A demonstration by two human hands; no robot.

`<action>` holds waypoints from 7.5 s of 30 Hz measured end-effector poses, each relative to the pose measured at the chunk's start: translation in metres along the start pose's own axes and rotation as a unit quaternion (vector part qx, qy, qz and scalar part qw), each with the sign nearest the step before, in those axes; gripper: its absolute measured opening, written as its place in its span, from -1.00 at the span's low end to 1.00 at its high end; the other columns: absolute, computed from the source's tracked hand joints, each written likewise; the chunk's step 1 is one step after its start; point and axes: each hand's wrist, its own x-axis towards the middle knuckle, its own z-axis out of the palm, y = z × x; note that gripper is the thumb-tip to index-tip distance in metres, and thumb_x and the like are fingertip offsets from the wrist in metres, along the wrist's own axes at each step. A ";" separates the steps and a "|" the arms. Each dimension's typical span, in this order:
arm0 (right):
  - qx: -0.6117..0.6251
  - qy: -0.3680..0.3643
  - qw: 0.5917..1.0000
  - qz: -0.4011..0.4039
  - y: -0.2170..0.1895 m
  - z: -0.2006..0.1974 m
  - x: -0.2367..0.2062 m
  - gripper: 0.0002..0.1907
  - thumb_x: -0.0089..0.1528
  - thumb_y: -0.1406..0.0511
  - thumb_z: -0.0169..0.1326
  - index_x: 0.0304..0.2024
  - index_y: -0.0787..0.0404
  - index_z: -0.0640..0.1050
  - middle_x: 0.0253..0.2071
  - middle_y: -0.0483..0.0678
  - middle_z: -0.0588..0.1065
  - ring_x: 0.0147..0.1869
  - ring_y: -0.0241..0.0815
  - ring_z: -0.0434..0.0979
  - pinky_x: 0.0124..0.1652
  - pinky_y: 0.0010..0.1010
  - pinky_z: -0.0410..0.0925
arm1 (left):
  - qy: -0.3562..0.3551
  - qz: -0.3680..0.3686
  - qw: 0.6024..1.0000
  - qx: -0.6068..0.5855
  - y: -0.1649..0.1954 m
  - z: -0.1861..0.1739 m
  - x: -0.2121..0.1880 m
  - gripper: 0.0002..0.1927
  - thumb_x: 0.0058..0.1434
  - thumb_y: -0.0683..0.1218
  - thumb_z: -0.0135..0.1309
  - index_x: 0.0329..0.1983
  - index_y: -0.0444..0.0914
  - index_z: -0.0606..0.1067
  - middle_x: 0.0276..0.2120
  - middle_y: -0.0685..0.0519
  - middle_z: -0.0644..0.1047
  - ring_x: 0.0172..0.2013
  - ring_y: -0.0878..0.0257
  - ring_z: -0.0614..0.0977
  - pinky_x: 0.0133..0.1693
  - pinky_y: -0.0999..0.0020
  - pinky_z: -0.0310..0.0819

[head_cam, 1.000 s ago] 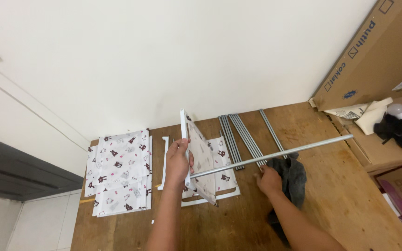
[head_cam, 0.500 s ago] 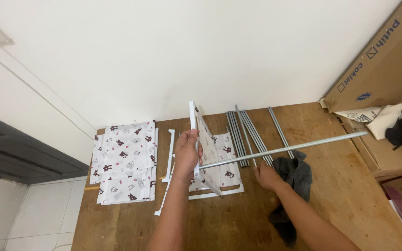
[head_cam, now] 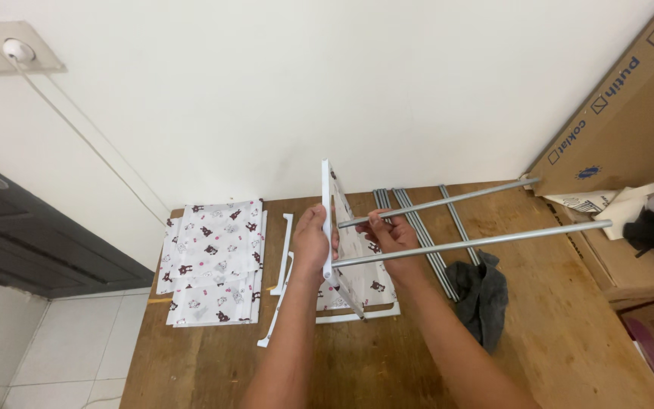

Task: The person assembles a three-tier fabric-covered storage shelf by inserting metal rods into white plastic corner connectors and attaching patterned fabric panels to form each shelf level. The person then places the completed unit on the floor next to a suitcase and begins assembling another shelf unit.

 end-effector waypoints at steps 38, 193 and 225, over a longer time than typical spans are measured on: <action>-0.195 -0.076 0.977 0.034 0.086 -0.080 0.025 -0.70 0.21 0.31 0.27 -0.04 0.26 0.57 -0.16 -0.05 0.61 -0.07 -0.28 0.60 -0.09 -0.44 0.47 | -0.018 0.024 0.988 0.152 -0.008 0.005 0.027 -0.65 0.46 0.14 -0.25 -0.19 -0.19 0.38 -0.69 0.10 0.30 -0.73 0.36 0.32 -0.69 0.40 0.20; -0.123 0.165 0.974 -0.100 -0.125 0.035 0.039 -0.82 0.41 0.35 -0.04 0.01 0.24 0.29 -0.18 0.14 0.63 -0.14 -0.19 0.71 -0.13 -0.45 0.52 | 0.066 0.025 0.964 0.257 -0.008 -0.004 0.060 -0.54 0.36 0.14 -0.02 0.01 -0.37 0.44 -0.52 -0.06 0.54 -0.57 0.19 0.56 -0.45 0.26 0.46; -0.158 0.236 0.953 0.104 -0.032 0.102 0.115 -0.58 0.34 0.37 0.01 0.06 0.55 0.15 -0.16 0.26 0.53 -0.31 -0.09 0.70 -0.36 -0.44 0.57 | 0.055 0.174 0.959 0.219 -0.015 -0.026 0.089 -0.47 0.42 0.00 -0.13 0.40 -0.32 0.32 0.09 -0.16 0.57 0.03 0.13 0.60 0.06 0.29 0.41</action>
